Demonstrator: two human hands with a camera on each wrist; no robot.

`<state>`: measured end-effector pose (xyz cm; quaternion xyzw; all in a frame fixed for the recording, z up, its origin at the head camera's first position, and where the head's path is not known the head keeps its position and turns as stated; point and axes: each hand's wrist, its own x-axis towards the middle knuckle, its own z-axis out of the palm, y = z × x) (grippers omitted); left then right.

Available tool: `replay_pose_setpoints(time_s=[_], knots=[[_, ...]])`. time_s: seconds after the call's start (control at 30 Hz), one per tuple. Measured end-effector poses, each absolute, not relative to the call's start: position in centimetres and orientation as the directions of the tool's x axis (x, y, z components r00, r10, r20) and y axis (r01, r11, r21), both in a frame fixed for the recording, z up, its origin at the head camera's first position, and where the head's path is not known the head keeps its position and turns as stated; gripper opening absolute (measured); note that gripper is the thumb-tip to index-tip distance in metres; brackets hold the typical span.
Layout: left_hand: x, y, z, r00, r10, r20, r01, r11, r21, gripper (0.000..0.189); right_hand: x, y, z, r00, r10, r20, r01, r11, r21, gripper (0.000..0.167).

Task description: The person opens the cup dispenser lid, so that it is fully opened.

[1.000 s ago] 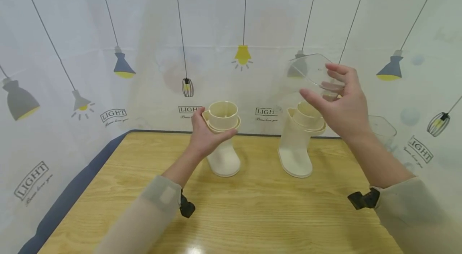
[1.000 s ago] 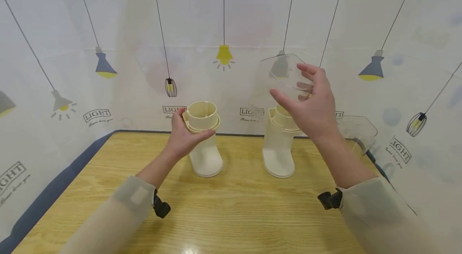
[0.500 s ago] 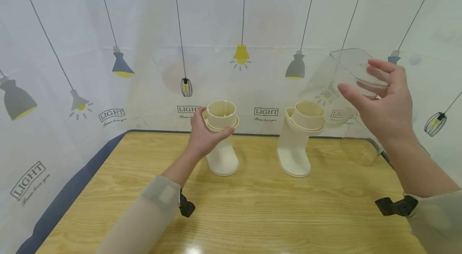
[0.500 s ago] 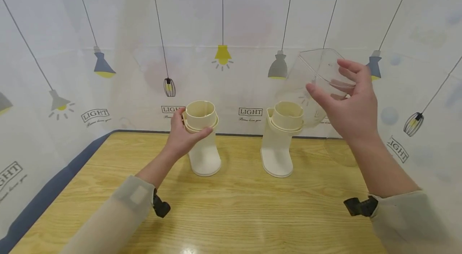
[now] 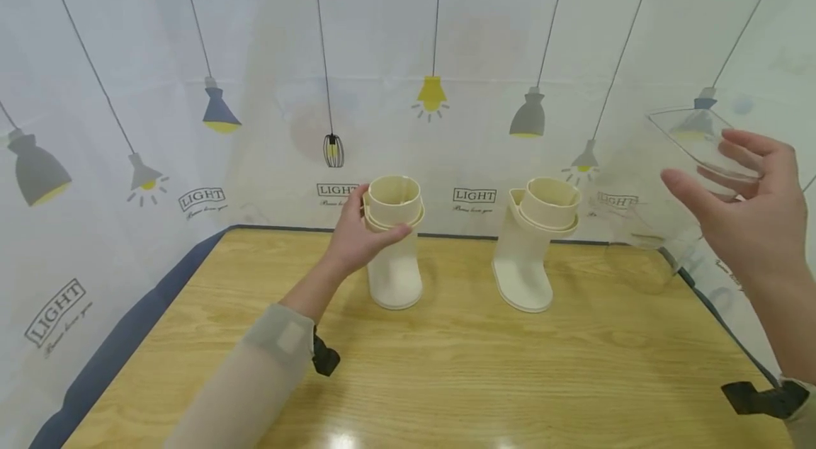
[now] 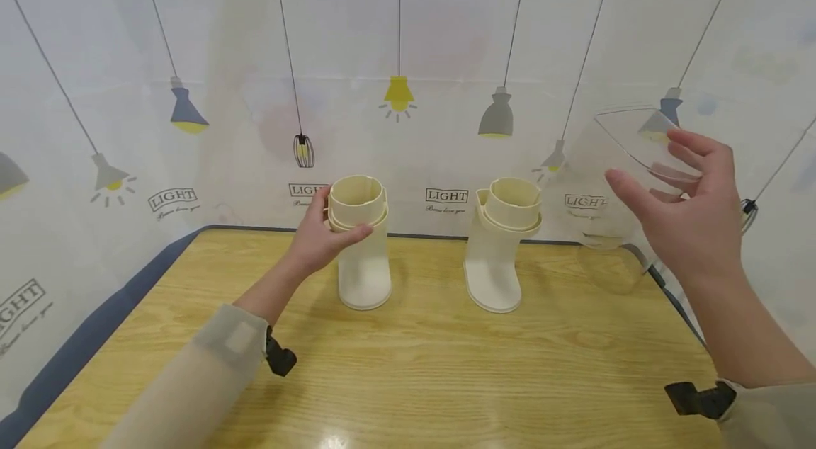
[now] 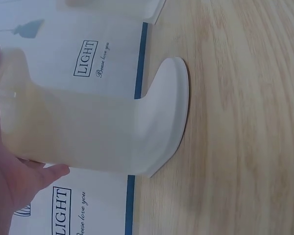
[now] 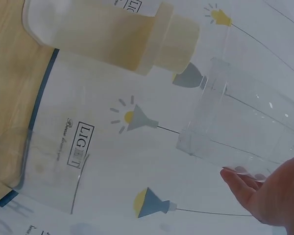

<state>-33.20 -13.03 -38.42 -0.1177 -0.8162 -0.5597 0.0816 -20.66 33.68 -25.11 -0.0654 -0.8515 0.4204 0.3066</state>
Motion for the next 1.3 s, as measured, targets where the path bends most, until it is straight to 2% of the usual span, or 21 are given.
replay_pose_setpoints(time_s=[0.33,0.53,0.7,1.3], knots=[[-33.5,-13.6,-38.4,-0.958,0.136,0.254,0.286,0.353,0.891,0.118,-20.3,37.2,-30.4,-0.833,0.422,0.356,-0.013,0.630,-0.777,0.087],[-33.6,-13.9,-38.1,-0.952,0.168,0.254,0.298,0.345,0.890,0.116,-20.5,38.9,-33.4,-0.881,0.375,0.288,0.080,0.720,-0.690,0.098],[-34.0,-14.2,-38.1,-0.944,0.200,0.261,0.316,0.328,0.890,0.112,-20.7,40.5,-35.2,-0.907,0.359,0.221,0.130,0.736,-0.665,0.108],[-34.9,-14.4,-38.4,-0.941,0.230,0.249,0.316,0.323,0.892,0.108,-21.0,44.7,-39.0,-0.912,0.396,0.108,0.251,0.745,-0.618,0.114]])
